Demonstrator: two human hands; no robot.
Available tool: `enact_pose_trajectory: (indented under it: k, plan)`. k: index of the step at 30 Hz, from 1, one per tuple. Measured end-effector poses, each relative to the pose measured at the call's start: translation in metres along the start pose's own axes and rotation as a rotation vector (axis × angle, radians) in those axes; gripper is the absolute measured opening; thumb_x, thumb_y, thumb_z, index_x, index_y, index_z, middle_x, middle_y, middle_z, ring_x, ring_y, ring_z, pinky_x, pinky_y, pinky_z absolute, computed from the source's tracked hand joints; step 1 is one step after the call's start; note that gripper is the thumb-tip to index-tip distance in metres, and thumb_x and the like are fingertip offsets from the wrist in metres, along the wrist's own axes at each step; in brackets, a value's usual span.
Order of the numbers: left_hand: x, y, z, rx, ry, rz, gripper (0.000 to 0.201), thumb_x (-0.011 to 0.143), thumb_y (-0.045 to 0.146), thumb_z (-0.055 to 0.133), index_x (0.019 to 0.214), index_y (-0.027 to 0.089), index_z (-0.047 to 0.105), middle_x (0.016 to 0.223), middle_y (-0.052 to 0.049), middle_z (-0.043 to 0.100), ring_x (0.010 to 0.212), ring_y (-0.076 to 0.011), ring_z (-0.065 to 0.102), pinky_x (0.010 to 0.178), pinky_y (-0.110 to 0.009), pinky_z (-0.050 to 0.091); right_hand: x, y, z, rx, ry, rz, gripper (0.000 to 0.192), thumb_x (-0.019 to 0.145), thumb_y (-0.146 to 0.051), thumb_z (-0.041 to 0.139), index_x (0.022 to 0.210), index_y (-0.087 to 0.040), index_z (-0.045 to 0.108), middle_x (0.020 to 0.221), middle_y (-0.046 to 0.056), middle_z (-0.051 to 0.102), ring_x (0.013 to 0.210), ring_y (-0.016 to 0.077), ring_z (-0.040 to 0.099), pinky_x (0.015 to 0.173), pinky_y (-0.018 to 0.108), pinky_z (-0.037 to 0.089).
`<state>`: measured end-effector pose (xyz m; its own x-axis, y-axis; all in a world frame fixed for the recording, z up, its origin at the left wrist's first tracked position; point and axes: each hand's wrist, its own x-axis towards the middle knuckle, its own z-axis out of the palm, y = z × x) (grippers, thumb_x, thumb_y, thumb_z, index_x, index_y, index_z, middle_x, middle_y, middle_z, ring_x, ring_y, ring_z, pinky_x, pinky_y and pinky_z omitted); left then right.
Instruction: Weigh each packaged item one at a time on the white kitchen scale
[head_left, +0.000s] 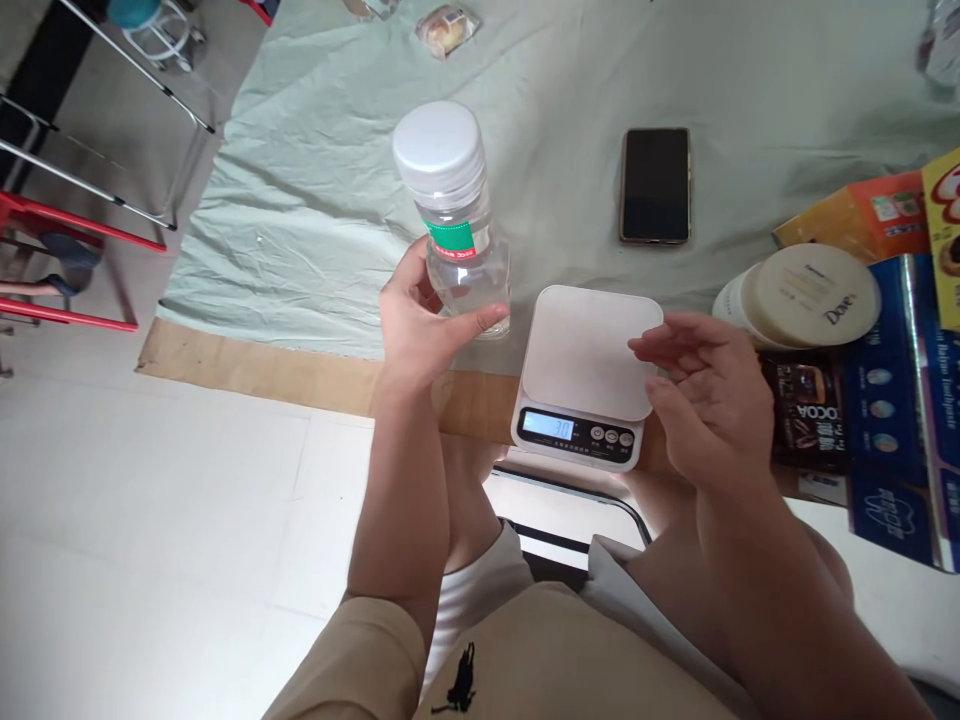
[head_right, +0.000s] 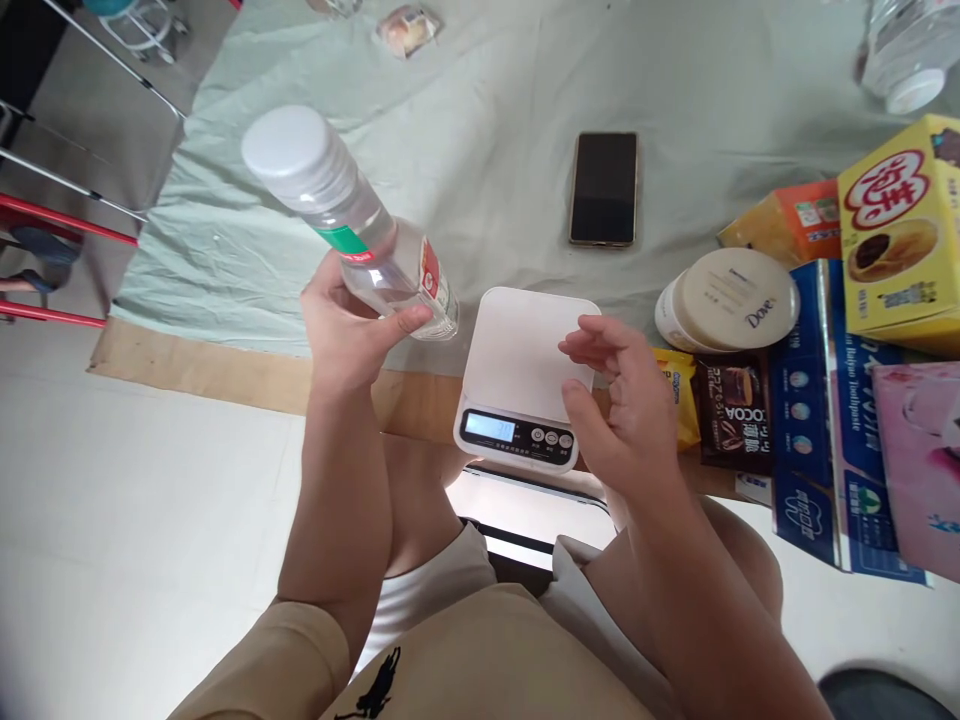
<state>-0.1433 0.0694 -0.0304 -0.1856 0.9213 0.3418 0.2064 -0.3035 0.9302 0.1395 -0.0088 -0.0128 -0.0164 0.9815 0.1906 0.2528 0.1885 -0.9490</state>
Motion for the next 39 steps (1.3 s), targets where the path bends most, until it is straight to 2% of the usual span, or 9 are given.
enact_pose_trajectory:
  k: [8, 12, 15, 19, 23, 26, 30, 35, 39]
  plan:
    - [0.001, -0.007, -0.004, 0.025, 0.036, 0.124, 0.066, 0.069, 0.059, 0.096, 0.12, 0.027, 0.07, 0.111, -0.005, 0.077, 0.103, -0.0272, 0.078, 0.088, -0.045, 0.068, 0.002, 0.003, 0.003, 0.017, 0.045, -0.031, 0.042, 0.092, -0.027, 0.072, 0.133, -0.031, 0.067, 0.116, 0.004, 0.075, 0.11, 0.0228, 0.077, 0.104, 0.048, 0.064]
    - [0.002, -0.01, -0.009, 0.042, 0.102, 0.204, 0.065, 0.067, 0.057, 0.096, 0.118, 0.028, 0.07, 0.111, -0.005, 0.076, 0.104, -0.0283, 0.077, 0.088, -0.047, 0.069, 0.007, 0.006, 0.012, 0.077, 0.121, -0.034, 0.04, 0.086, -0.018, 0.07, 0.124, -0.028, 0.07, 0.109, 0.003, 0.076, 0.101, 0.0203, 0.078, 0.097, 0.043, 0.066]
    - [-0.002, -0.01, -0.012, 0.099, 0.117, 0.211, 0.056, 0.067, 0.053, 0.093, 0.112, 0.028, 0.07, 0.104, -0.004, 0.075, 0.095, -0.0268, 0.076, 0.084, -0.048, 0.069, 0.006, 0.005, 0.019, 0.112, 0.113, -0.05, 0.039, 0.085, -0.017, 0.07, 0.121, -0.03, 0.071, 0.107, 0.003, 0.076, 0.1, 0.0208, 0.079, 0.095, 0.043, 0.068]
    - [-0.008, 0.001, -0.011, 0.14, 0.072, 0.205, 0.043, 0.068, 0.046, 0.088, 0.1, 0.026, 0.069, 0.089, -0.002, 0.073, 0.081, -0.0232, 0.072, 0.071, -0.043, 0.066, 0.003, 0.0, 0.022, 0.121, 0.041, -0.055, 0.042, 0.086, -0.015, 0.069, 0.126, -0.031, 0.07, 0.113, 0.002, 0.076, 0.107, 0.0195, 0.079, 0.102, 0.043, 0.067]
    - [-0.011, 0.021, -0.01, 0.093, 0.027, 0.267, 0.04, 0.067, 0.04, 0.084, 0.101, 0.024, 0.071, 0.09, -0.002, 0.074, 0.08, -0.0214, 0.072, 0.067, -0.037, 0.063, 0.003, -0.009, 0.038, 0.105, -0.018, -0.11, 0.043, 0.088, -0.016, 0.067, 0.128, -0.032, 0.067, 0.117, 0.002, 0.076, 0.113, 0.0194, 0.078, 0.105, 0.042, 0.067]
    - [-0.015, 0.031, -0.024, 0.117, 0.003, 0.288, 0.038, 0.07, 0.04, 0.083, 0.101, 0.024, 0.07, 0.091, -0.002, 0.073, 0.082, -0.0207, 0.072, 0.068, -0.036, 0.063, 0.008, -0.019, 0.071, 0.068, -0.129, -0.073, 0.047, 0.091, -0.026, 0.07, 0.136, -0.033, 0.06, 0.135, 0.005, 0.075, 0.129, 0.0244, 0.074, 0.109, 0.049, 0.065]
    - [-0.027, 0.026, -0.071, 0.153, -0.028, 0.306, 0.042, 0.069, 0.037, 0.085, 0.106, 0.022, 0.071, 0.093, -0.002, 0.073, 0.083, -0.021, 0.072, 0.066, -0.033, 0.061, 0.02, -0.037, 0.142, -0.035, -0.373, -0.09, 0.067, 0.09, -0.042, 0.075, 0.15, -0.029, 0.047, 0.163, 0.013, 0.059, 0.151, 0.0338, 0.06, 0.122, 0.062, 0.056]
    - [-0.041, -0.002, -0.148, 0.24, 0.049, 0.287, 0.046, 0.067, 0.039, 0.089, 0.106, 0.022, 0.071, 0.092, -0.002, 0.073, 0.08, -0.0202, 0.071, 0.065, -0.033, 0.059, 0.033, -0.051, 0.234, -0.11, -0.553, -0.202, 0.056, 0.093, -0.04, 0.067, 0.139, -0.023, 0.043, 0.15, 0.018, 0.067, 0.138, 0.0349, 0.067, 0.106, 0.058, 0.065]
    - [-0.042, -0.026, -0.195, 0.199, 0.112, 0.314, 0.049, 0.067, 0.048, 0.092, 0.104, 0.023, 0.071, 0.092, -0.001, 0.073, 0.08, -0.0195, 0.068, 0.064, -0.034, 0.056, 0.034, -0.055, 0.281, -0.136, -0.613, -0.261, 0.049, 0.094, -0.037, 0.066, 0.135, -0.026, 0.04, 0.145, 0.014, 0.068, 0.13, 0.0308, 0.07, 0.107, 0.055, 0.064]
